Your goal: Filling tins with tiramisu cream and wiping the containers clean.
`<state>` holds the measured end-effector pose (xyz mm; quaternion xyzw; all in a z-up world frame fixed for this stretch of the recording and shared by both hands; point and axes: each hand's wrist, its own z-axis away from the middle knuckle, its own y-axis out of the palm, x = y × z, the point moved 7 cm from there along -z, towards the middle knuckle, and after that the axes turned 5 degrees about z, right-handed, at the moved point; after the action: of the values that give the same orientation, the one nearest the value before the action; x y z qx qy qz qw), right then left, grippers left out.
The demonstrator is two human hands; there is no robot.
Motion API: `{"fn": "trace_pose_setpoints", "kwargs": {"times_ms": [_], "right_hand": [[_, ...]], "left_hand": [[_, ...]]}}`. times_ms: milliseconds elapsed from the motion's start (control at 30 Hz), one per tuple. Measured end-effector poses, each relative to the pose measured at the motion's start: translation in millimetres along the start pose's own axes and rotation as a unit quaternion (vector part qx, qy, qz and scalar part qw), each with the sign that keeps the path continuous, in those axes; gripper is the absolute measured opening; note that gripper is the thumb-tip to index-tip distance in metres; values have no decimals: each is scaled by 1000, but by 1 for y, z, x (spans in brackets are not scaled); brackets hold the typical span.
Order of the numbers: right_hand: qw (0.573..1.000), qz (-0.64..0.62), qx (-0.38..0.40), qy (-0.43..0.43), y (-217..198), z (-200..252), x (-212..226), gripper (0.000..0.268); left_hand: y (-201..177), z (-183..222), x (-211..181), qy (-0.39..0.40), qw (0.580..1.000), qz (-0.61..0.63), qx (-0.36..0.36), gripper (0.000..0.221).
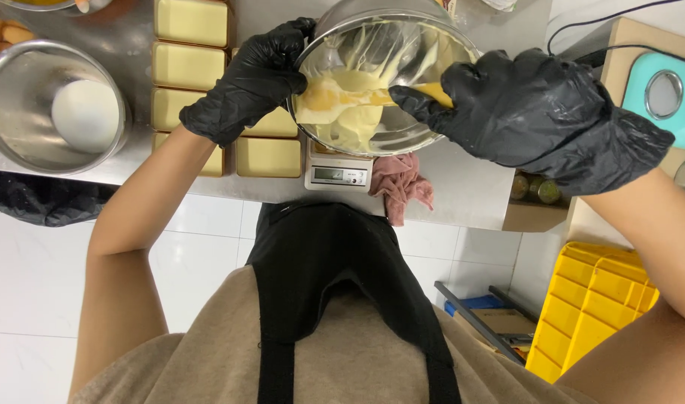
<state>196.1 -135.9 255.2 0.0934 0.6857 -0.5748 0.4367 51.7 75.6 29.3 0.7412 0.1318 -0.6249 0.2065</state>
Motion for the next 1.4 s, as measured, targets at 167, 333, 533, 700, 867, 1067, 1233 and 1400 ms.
{"fn": "trace_pose_setpoints", "kwargs": {"times_ms": [167, 333, 533, 700, 867, 1067, 1233, 1400], "right_hand": [[988, -150, -19, 19, 30, 8, 17, 27], [998, 35, -58, -17, 4, 3, 16, 59], [998, -15, 56, -33, 29, 7, 24, 64], [1000, -27, -15, -3, 26, 20, 39, 67], [996, -78, 35, 21, 33, 29, 38, 55], [997, -27, 46, 55, 47, 45, 58, 75], [962, -199, 50, 181, 93, 96, 58, 75], [513, -750, 3, 418, 154, 103, 49, 38]], "left_hand": [[8, 5, -3, 11, 1000, -28, 5, 42], [1, 19, 19, -3, 997, 60, -50, 62], [3, 24, 21, 59, 996, 41, -61, 61], [23, 29, -31, 57, 995, -54, -58, 45], [31, 41, -36, 46, 991, -114, -50, 32], [40, 52, -46, 120, 979, -155, -52, 34], [16, 60, -8, -41, 981, 82, -172, 38], [-1, 69, 7, -149, 957, 147, -199, 28]]}}
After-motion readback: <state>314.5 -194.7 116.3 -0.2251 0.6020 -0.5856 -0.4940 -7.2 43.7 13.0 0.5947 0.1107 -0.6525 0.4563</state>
